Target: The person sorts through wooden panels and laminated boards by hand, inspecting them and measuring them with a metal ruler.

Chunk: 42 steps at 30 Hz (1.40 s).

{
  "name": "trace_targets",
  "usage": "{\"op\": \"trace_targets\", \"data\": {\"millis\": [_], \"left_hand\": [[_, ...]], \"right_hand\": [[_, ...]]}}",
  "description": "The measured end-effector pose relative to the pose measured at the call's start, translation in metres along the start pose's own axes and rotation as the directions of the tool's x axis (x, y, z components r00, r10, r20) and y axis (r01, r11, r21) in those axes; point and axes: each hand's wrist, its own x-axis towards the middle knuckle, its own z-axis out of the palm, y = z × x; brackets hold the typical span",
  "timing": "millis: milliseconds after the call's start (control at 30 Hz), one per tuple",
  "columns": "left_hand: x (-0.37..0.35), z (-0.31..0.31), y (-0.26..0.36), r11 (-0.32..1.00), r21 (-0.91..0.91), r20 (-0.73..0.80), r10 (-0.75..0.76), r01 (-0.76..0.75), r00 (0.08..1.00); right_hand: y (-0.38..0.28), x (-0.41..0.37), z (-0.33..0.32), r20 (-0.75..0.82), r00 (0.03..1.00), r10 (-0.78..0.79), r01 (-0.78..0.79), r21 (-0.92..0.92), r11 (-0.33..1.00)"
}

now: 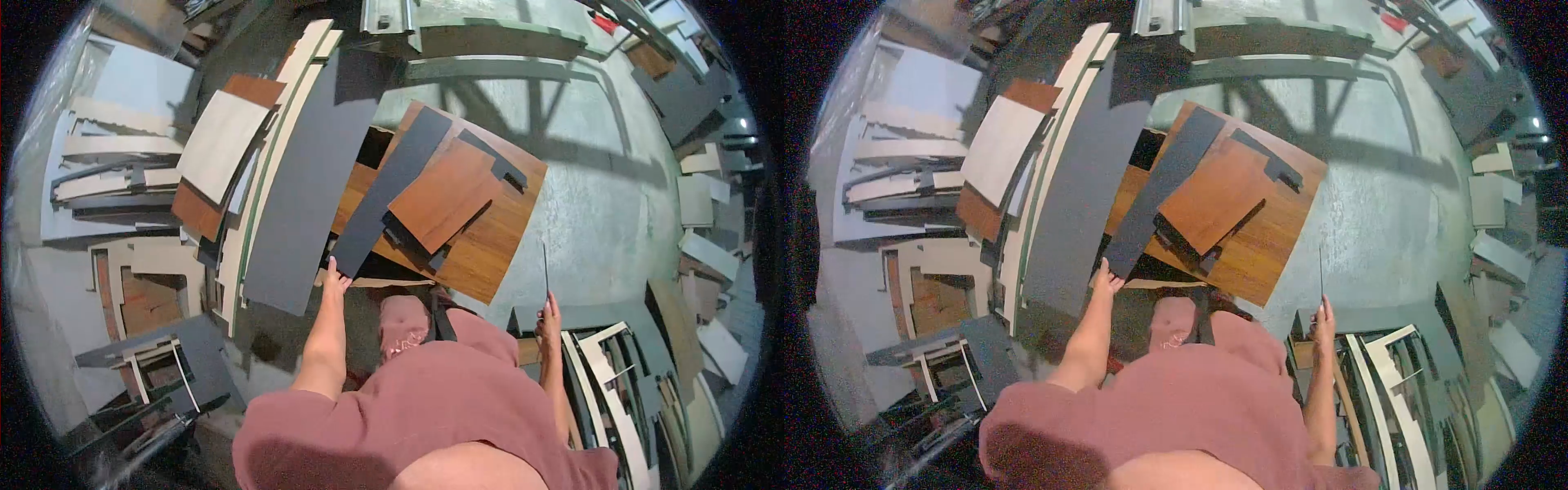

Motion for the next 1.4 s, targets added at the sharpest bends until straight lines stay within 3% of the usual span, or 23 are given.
{"op": "trace_targets", "data": {"millis": [100, 267, 333, 400, 500, 567, 600, 667, 800, 867, 933, 1000, 1033, 1067, 1133, 1200, 1233, 1267, 1333, 1400], "left_hand": [[0.042, -0.005, -0.01, 1.0, -0.011, -0.005, -0.028, 0.028, 1.0], [0.022, -0.006, 0.008, 0.998, 0.005, 0.037, -0.064, 0.063, 0.997], [-0.002, 0.0, 0.024, 0.992, -0.126, 0.022, 0.033, -0.03, 0.999], [-0.021, 0.006, 0.038, 0.991, -0.134, 0.023, 0.032, -0.028, 0.999], [-0.033, 0.003, 0.051, 0.963, -0.245, 0.084, 0.137, -0.113, 0.987], [-0.043, 0.004, 0.061, 0.891, -0.394, 0.358, 0.376, -0.227, 0.854], [-0.054, 0.01, 0.069, 0.883, -0.401, 0.366, 0.4, -0.246, 0.84], [-0.079, 0.02, 0.082, 0.842, -0.404, 0.176, 0.455, -0.357, 0.873], [-0.098, 0.033, 0.113, 0.825, -0.415, 0.223, 0.502, -0.384, 0.836], [-0.124, 0.039, 0.124, 0.803, -0.399, 0.176, 0.541, -0.442, 0.823], [-0.141, 0.052, 0.143, 0.742, -0.395, 0.136, 0.63, -0.542, 0.764], [-0.149, 0.065, 0.17, 0.433, -0.284, 0.084, 0.9, -0.855, 0.428], [-0.197, 0.079, 0.175, 0.328, -0.226, 0.086, 0.945, -0.917, 0.317], [-0.266, 0.093, 0.175, 0.216, -0.166, 0.093, 0.975, -0.962, 0.203], [-0.34, 0.097, 0.182, 0.101, 0.117, 0.155, 0.981, -0.988, 0.119], [-0.405, 0.096, 0.181, -0.046, 0.134, 0.223, 0.975, -0.99, -0.015], [-0.42, 0.091, 0.186, -0.111, 0.181, 0.269, 0.961, -0.977, -0.059], [-0.472, 0.095, 0.17, -0.087, 0.285, 0.252, 0.968, -0.954, -0.013], [-0.468, 0.084, 0.184, 0.063, 0.006, 0.404, 0.913, -0.998, 0.06], [-0.481, 0.087, 0.18, 0.068, 0.021, 0.442, 0.894, -0.997, 0.07]], "right_hand": [[0.005, 0.007, -0.017, -0.028, 1.0, -0.005, 0.003, -0.082, 0.997], [-0.017, 0.008, -0.027, 0.024, 0.999, -0.049, 0.052, -0.129, 0.99], [-0.029, 0.01, -0.024, 0.033, 0.999, -0.041, 0.044, -0.097, 0.994], [-0.031, 0.017, -0.027, 0.076, 0.996, -0.046, 0.049, -0.039, 0.998], [-0.034, 0.019, -0.02, 0.077, 0.995, -0.062, 0.068, -0.078, 0.995], [-0.026, 0.023, -0.02, 0.093, 0.992, -0.08, 0.086, -0.063, 0.994], [-0.026, 0.027, -0.017, 0.107, 0.989, -0.102, 0.108, -0.054, 0.993], [-0.019, 0.031, -0.015, 0.109, 0.985, -0.134, 0.141, -0.057, 0.988], [-0.015, 0.048, -0.01, 0.104, 0.975, -0.196, 0.202, -0.053, 0.978], [-0.021, 0.041, -0.008, 0.093, 0.988, -0.127, 0.133, -0.061, 0.989], [-0.027, 0.038, -0.004, 0.093, 0.985, -0.143, 0.148, -0.043, 0.988], [-0.03, 0.04, -0.001, 0.103, 0.978, -0.184, 0.187, -0.029, 0.982], [-0.032, 0.04, 0.0, 0.11, 0.976, -0.187, 0.191, -0.023, 0.981], [-0.036, 0.039, 0.001, 0.119, 0.971, -0.207, 0.209, -0.008, 0.978], [-0.044, 0.038, 0.001, 0.137, 0.964, -0.229, 0.229, 0.011, 0.973], [-0.053, 0.036, 0.001, 0.134, 0.958, -0.253, 0.253, 0.018, 0.967], [-0.065, 0.022, 0.003, 0.132, 0.954, -0.27, 0.271, 0.012, 0.963], [-0.069, 0.019, 0.005, 0.142, 0.954, -0.265, 0.265, 0.013, 0.964], [-0.078, 0.016, 0.008, 0.166, 0.929, -0.33, 0.337, -0.016, 0.941], [-0.097, 0.001, 0.014, 0.2, 0.913, -0.355, 0.368, -0.028, 0.93]]}}
